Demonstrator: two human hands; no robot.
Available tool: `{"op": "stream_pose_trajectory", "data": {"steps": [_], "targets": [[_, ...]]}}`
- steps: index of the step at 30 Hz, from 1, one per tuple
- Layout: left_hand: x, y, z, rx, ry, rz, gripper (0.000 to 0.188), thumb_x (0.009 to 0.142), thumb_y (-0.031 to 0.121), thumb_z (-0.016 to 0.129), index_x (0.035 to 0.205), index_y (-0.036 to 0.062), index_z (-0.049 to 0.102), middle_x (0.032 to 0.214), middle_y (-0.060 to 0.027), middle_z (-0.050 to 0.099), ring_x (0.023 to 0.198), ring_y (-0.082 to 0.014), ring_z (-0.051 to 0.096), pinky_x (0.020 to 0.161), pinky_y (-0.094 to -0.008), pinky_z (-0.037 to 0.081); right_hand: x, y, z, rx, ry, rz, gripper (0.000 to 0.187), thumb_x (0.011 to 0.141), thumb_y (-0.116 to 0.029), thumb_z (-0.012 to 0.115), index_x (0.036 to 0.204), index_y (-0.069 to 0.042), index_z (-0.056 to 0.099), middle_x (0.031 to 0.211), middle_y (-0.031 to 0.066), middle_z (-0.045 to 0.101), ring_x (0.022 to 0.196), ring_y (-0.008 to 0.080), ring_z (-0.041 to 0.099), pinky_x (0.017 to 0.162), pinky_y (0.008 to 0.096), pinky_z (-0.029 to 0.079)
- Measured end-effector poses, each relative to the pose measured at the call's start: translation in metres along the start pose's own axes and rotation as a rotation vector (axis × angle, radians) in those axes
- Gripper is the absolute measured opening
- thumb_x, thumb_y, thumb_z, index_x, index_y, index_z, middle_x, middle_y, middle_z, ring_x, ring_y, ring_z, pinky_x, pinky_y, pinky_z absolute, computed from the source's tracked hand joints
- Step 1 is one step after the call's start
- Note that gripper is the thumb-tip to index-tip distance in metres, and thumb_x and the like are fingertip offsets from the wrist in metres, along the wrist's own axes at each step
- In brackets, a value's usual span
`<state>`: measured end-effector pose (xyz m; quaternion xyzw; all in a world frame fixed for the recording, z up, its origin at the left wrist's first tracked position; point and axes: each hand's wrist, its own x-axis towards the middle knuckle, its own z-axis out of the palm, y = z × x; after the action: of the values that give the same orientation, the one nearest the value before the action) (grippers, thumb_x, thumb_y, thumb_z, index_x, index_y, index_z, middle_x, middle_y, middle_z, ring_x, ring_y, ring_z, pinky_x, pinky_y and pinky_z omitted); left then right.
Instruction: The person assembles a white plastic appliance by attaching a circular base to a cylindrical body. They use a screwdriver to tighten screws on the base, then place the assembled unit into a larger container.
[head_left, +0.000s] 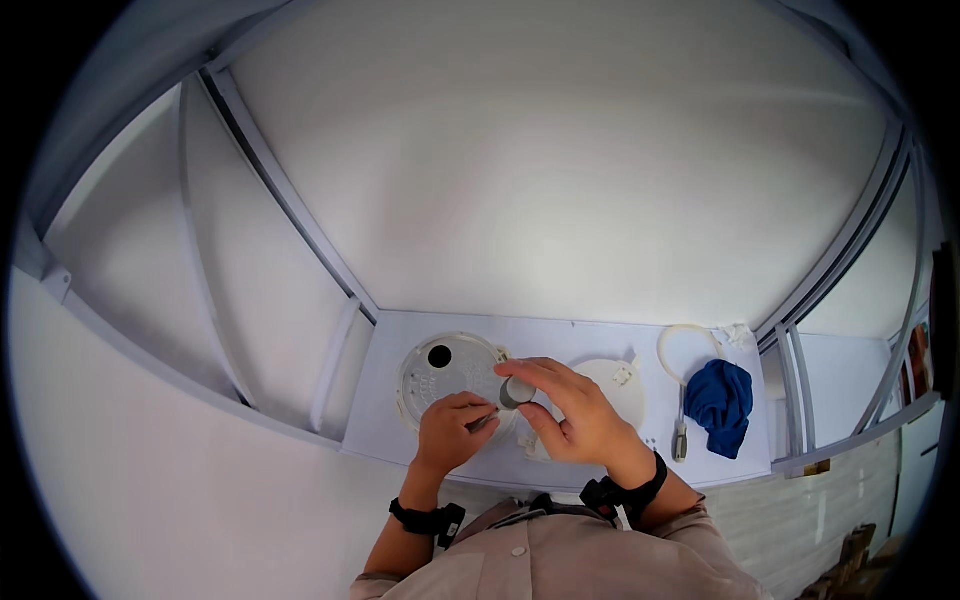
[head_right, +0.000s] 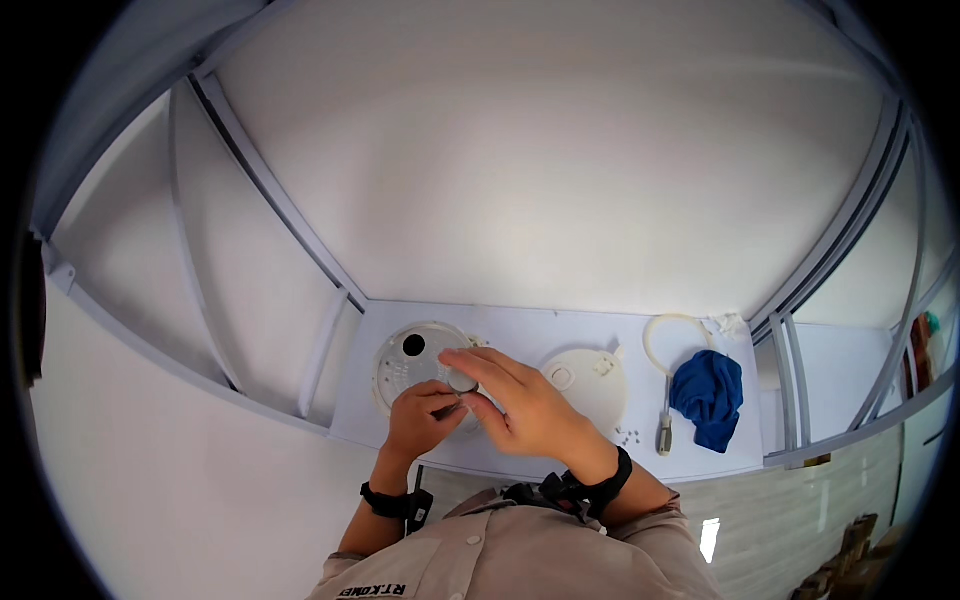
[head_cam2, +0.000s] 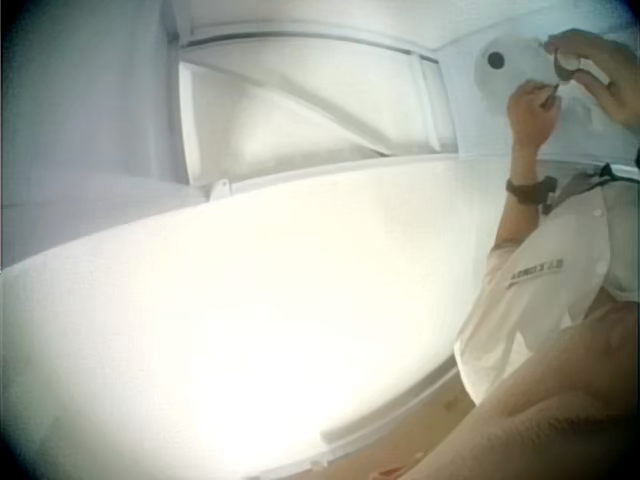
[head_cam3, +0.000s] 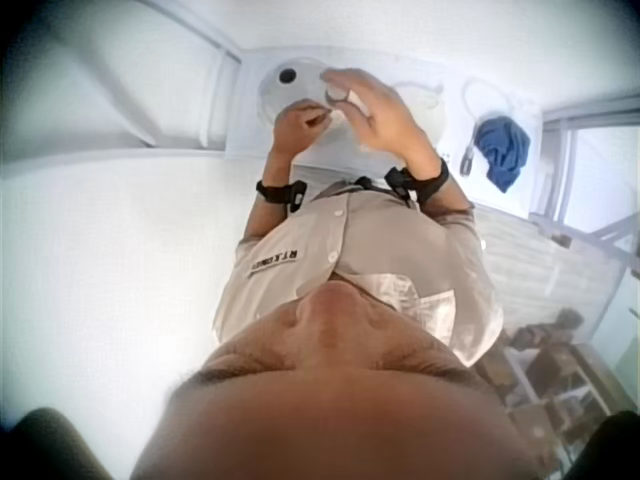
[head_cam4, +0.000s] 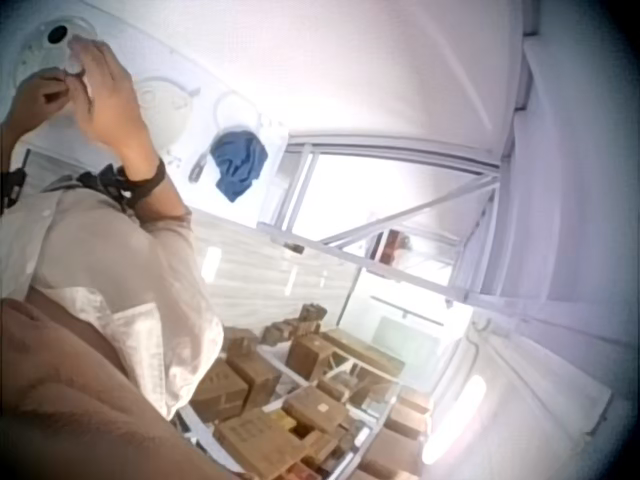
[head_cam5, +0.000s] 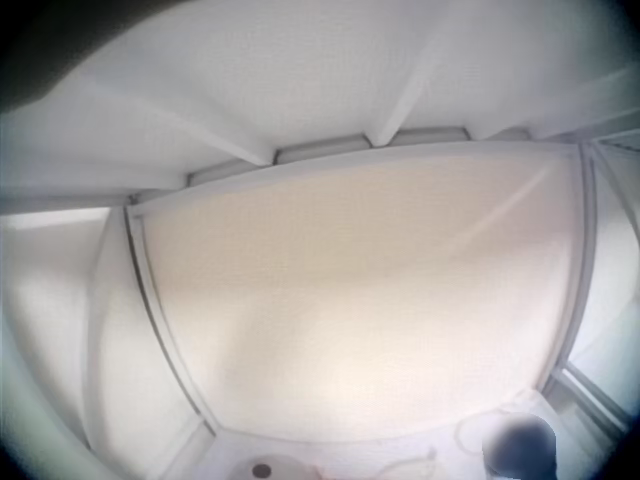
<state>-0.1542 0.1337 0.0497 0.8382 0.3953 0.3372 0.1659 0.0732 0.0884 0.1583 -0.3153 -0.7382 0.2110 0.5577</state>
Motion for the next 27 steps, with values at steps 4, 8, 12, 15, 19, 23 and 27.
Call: {"op": "stream_pose_trajectory", "data": {"steps": [4, 8, 12, 15, 19, 23, 27], "targets": [[-0.001, 0.001, -0.004, -0.02, 0.01, 0.008, 0.017, 0.081, 0.016, 0.087, 0.097, 0.011, 0.084, 0.097, -0.0002, 0.077, 0.082, -0.0242, 0.073, 0.074, -0.0374, 0.059, 0.008, -0.003, 0.002, -0.145, 0.105, -0.135, 0.047, 0.086, 0.002, 0.082, 0.131, -0.005, 0.074, 0.129, 0.0187, 0.069, 0.108, 0.0339, 0.073, 0.088, 0.0365, 0.061], [0.001, 0.007, -0.004, 0.011, -0.005, -0.003, 0.016, 0.081, 0.016, 0.087, 0.095, 0.0111, 0.083, 0.097, 0.0001, 0.077, 0.082, -0.0238, 0.073, 0.073, -0.0376, 0.059, -0.006, 0.01, 0.005, -0.234, 0.121, -0.02, 0.051, 0.086, 0.001, 0.082, 0.135, -0.005, 0.072, 0.13, 0.0189, 0.069, 0.107, 0.0332, 0.073, 0.083, 0.0352, 0.061], [-0.001, 0.003, -0.002, 0.005, 0.024, 0.035, 0.015, 0.08, 0.017, 0.087, 0.093, 0.0118, 0.083, 0.096, 0.0007, 0.077, 0.082, -0.0236, 0.073, 0.073, -0.0379, 0.059, 0.006, 0.005, 0.01, -0.098, 0.097, 0.02, 0.049, 0.086, 0.003, 0.081, 0.134, -0.005, 0.073, 0.126, 0.0174, 0.07, 0.105, 0.0321, 0.073, 0.081, 0.0352, 0.061], [-0.003, 0.003, -0.004, -0.012, -0.006, 0.017, 0.012, 0.08, 0.018, 0.087, 0.09, 0.0126, 0.083, 0.093, 0.0008, 0.077, 0.082, -0.0237, 0.073, 0.072, -0.0379, 0.059, 0.013, 0.0, 0.017, -0.024, 0.055, -0.002, 0.048, 0.087, 0.003, 0.08, 0.133, -0.005, 0.073, 0.123, 0.0165, 0.07, 0.104, 0.031, 0.072, 0.081, 0.0352, 0.061], [-0.006, 0.004, -0.006, -0.003, -0.009, 0.059, 0.01, 0.08, 0.02, 0.087, 0.087, 0.0142, 0.083, 0.088, 0.001, 0.077, 0.08, -0.024, 0.073, 0.07, -0.0375, 0.058, 0.017, 0.002, 0.023, -0.056, 0.082, -0.184, 0.046, 0.086, 0.0, 0.081, 0.131, -0.005, 0.074, 0.122, 0.0157, 0.07, 0.104, 0.0307, 0.072, 0.082, 0.0358, 0.061], [-0.001, 0.015, -0.012, 0.032, -0.039, -0.006, 0.012, 0.079, 0.022, 0.088, 0.087, 0.0154, 0.083, 0.086, 0.0023, 0.076, 0.076, -0.0244, 0.072, 0.067, -0.0379, 0.057, 0.005, 0.016, 0.023, -0.083, 0.104, -0.191, 0.045, 0.085, -0.001, 0.082, 0.13, -0.005, 0.075, 0.122, 0.0155, 0.07, 0.103, 0.031, 0.072, 0.082, 0.0356, 0.061], [0.002, 0.019, -0.008, 0.031, -0.003, -0.001, 0.015, 0.079, 0.025, 0.088, 0.083, 0.0143, 0.079, 0.083, 0.0015, 0.074, 0.074, -0.0248, 0.071, 0.064, -0.0389, 0.056, 0.009, 0.01, 0.024, -0.031, 0.059, -0.096, 0.048, 0.083, -0.001, 0.085, 0.13, -0.005, 0.074, 0.119, 0.0155, 0.07, 0.101, 0.0307, 0.073, 0.083, 0.0352, 0.061]]}}
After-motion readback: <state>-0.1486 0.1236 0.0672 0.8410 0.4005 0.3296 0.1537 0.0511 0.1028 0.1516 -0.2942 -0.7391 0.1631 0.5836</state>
